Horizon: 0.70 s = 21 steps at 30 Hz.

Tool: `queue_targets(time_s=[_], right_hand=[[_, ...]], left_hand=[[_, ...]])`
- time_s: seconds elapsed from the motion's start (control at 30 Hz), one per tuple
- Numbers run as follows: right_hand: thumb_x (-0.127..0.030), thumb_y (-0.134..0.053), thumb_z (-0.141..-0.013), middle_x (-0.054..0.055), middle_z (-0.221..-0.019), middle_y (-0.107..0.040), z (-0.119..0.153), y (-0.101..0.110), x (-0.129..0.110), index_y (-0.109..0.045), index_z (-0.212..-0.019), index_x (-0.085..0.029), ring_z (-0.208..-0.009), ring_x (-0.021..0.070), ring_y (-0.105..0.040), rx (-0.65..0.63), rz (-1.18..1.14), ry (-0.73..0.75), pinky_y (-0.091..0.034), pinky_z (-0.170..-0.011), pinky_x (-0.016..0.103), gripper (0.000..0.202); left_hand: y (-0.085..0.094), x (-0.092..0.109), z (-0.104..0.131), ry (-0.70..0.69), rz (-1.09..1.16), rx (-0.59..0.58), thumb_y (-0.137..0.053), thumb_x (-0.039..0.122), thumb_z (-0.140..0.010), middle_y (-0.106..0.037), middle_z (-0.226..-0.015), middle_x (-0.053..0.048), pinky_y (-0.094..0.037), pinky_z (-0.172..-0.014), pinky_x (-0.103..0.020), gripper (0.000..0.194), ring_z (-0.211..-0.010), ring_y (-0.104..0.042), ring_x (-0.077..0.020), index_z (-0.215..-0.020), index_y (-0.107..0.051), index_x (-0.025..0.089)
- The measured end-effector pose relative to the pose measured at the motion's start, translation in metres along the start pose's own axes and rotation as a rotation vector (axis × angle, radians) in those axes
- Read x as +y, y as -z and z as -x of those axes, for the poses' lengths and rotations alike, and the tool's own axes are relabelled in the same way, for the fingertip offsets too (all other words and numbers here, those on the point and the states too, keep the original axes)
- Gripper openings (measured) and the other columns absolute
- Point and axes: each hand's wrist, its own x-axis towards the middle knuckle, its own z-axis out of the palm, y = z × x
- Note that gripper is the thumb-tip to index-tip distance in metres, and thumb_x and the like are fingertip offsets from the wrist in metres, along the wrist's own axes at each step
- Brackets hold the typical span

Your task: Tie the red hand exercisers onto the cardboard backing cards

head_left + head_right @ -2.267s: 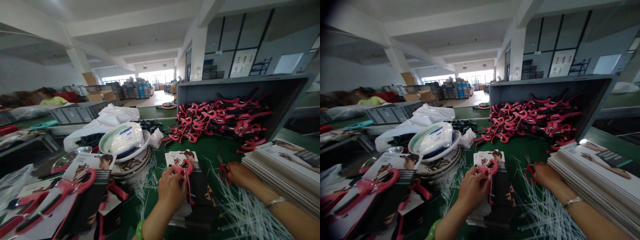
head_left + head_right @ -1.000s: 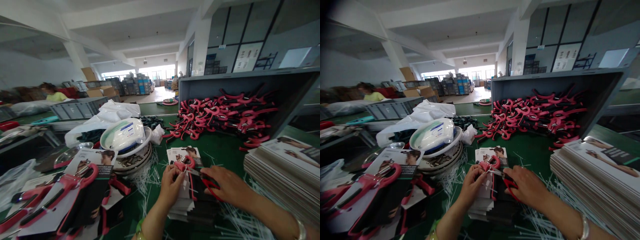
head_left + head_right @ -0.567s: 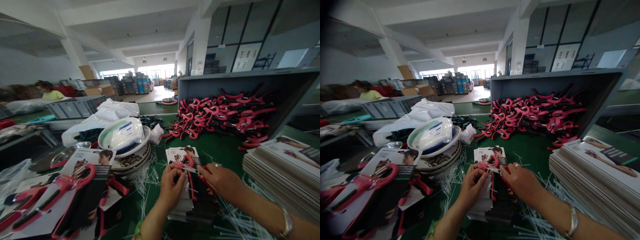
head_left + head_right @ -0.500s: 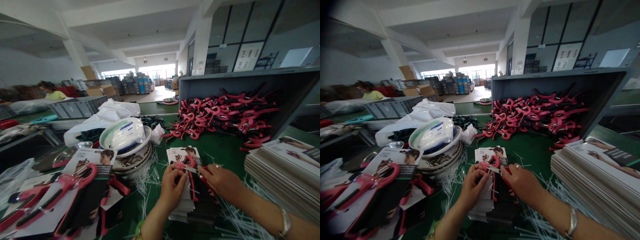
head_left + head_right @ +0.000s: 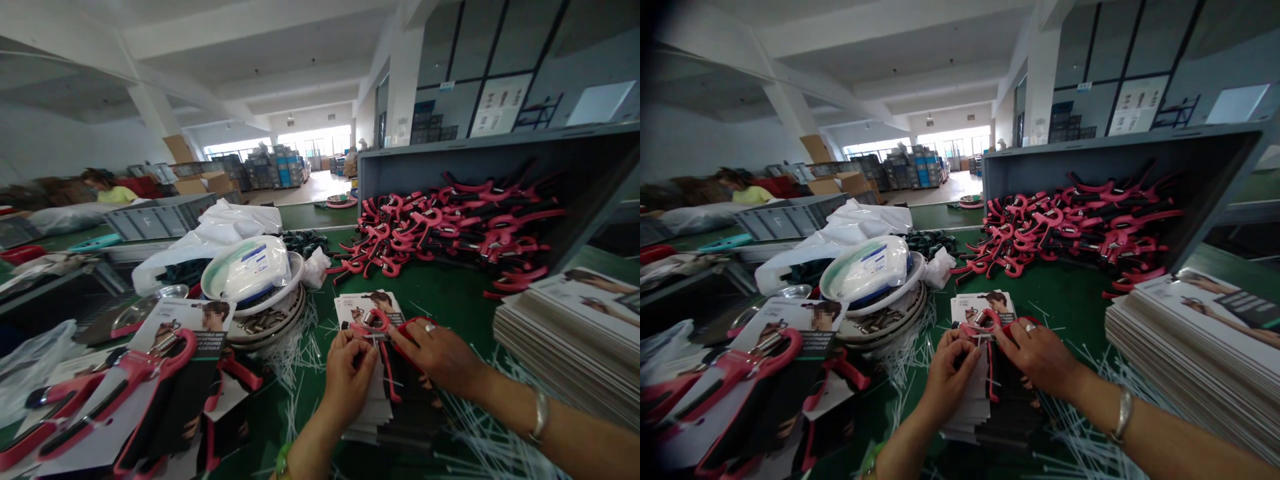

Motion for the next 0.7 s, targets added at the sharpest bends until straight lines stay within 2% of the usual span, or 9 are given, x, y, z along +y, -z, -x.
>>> queue_targets(time_s=[0.1,0.2,0.3,0.4,0.47,0.5,0.57,0.63,0.7], right_hand=[[-0.004,-0.047,-0.078,0.011,-0.078,-0.065,0.000,-0.001,0.001,-0.061,-0.113,-0.012,-0.070,0.0215,-0.057,-0.003,-0.024,0.018,-0.040,-0.052,0.028,0.038],[-0.004,-0.048,-0.079,0.010,-0.075,-0.066,-0.001,-0.004,0.000,-0.062,-0.110,-0.014,-0.066,0.0185,-0.058,-0.075,-0.097,0.006,-0.038,-0.049,0.025,0.035],[-0.011,-0.052,-0.079,0.008,-0.078,-0.067,-0.002,-0.002,0.006,-0.063,-0.107,-0.016,-0.065,0.0172,-0.060,-0.175,-0.260,-0.111,-0.040,-0.052,0.024,0.030],[-0.032,-0.061,-0.078,0.006,-0.084,-0.069,-0.006,0.014,0.021,-0.065,-0.101,-0.021,-0.074,0.0191,-0.063,-0.330,-0.517,-0.311,-0.044,-0.061,0.026,0.026],[-0.045,-0.069,-0.068,0.001,-0.080,-0.069,-0.012,0.031,0.032,-0.067,-0.095,-0.024,-0.071,0.0190,-0.063,-0.524,-0.720,-0.346,-0.042,-0.059,0.025,0.034],[-0.047,-0.072,-0.063,-0.001,-0.075,-0.068,-0.017,0.039,0.036,-0.068,-0.090,-0.026,-0.066,0.0179,-0.062,-0.631,-0.805,-0.344,-0.040,-0.056,0.023,0.035],[-0.048,-0.074,-0.058,-0.003,-0.070,-0.067,-0.029,0.052,0.040,-0.069,-0.085,-0.027,-0.062,0.0167,-0.060,-0.769,-0.876,-0.336,-0.036,-0.052,0.022,0.035],[-0.047,-0.074,-0.056,-0.003,-0.071,-0.067,-0.042,0.058,0.039,-0.071,-0.084,-0.027,-0.063,0.0167,-0.059,-0.812,-0.859,-0.293,-0.034,-0.052,0.022,0.035],[-0.048,-0.075,-0.054,-0.002,-0.073,-0.067,-0.056,0.057,0.038,-0.072,-0.084,-0.026,-0.064,0.0167,-0.059,-0.836,-0.818,-0.226,-0.034,-0.053,0.023,0.037]], left_hand=[[-0.001,0.002,0.000,0.016,0.026,0.019,-0.054,0.025,-0.086,-0.054,-0.083,-0.004,-0.042,-0.080,-0.030,0.020,-0.086,-0.052,-0.0174,-0.068,-0.059,0.017],[-0.002,0.002,0.000,0.033,0.059,0.070,-0.053,0.028,-0.086,-0.053,-0.084,-0.004,-0.043,-0.077,-0.030,0.022,-0.084,-0.052,-0.0171,-0.068,-0.057,0.017],[0.002,-0.007,-0.001,0.081,0.072,0.189,-0.049,0.032,-0.087,-0.053,-0.083,-0.005,-0.044,-0.077,-0.030,0.025,-0.084,-0.053,-0.0177,-0.068,-0.055,0.017],[0.014,-0.021,0.000,0.300,0.076,0.417,-0.049,0.035,-0.085,-0.056,-0.101,-0.009,-0.046,-0.077,-0.033,0.023,-0.082,-0.056,-0.0176,-0.097,-0.057,0.016],[0.024,-0.025,0.002,0.426,0.022,0.498,-0.053,0.036,-0.081,-0.051,-0.119,-0.015,-0.047,-0.078,-0.035,0.045,-0.083,-0.057,-0.0182,-0.121,-0.047,0.015],[0.028,-0.024,0.005,0.433,-0.030,0.472,-0.055,0.038,-0.080,-0.049,-0.123,-0.016,-0.046,-0.079,-0.036,0.051,-0.085,-0.057,-0.0192,-0.125,-0.046,0.015],[0.033,-0.016,0.010,0.364,-0.158,0.278,-0.058,0.041,-0.078,-0.056,-0.116,-0.012,-0.045,-0.081,-0.037,0.044,-0.089,-0.057,-0.0213,-0.115,-0.056,0.018],[0.033,-0.004,0.016,0.312,-0.282,0.059,-0.060,0.041,-0.077,-0.064,-0.100,-0.006,-0.044,-0.079,-0.035,0.029,-0.087,-0.058,-0.0219,-0.098,-0.065,0.021],[0.031,0.005,0.020,0.313,-0.389,-0.024,-0.060,0.041,-0.077,-0.067,-0.091,-0.004,-0.044,-0.075,-0.033,0.023,-0.084,-0.059,-0.0218,-0.089,-0.068,0.023]])
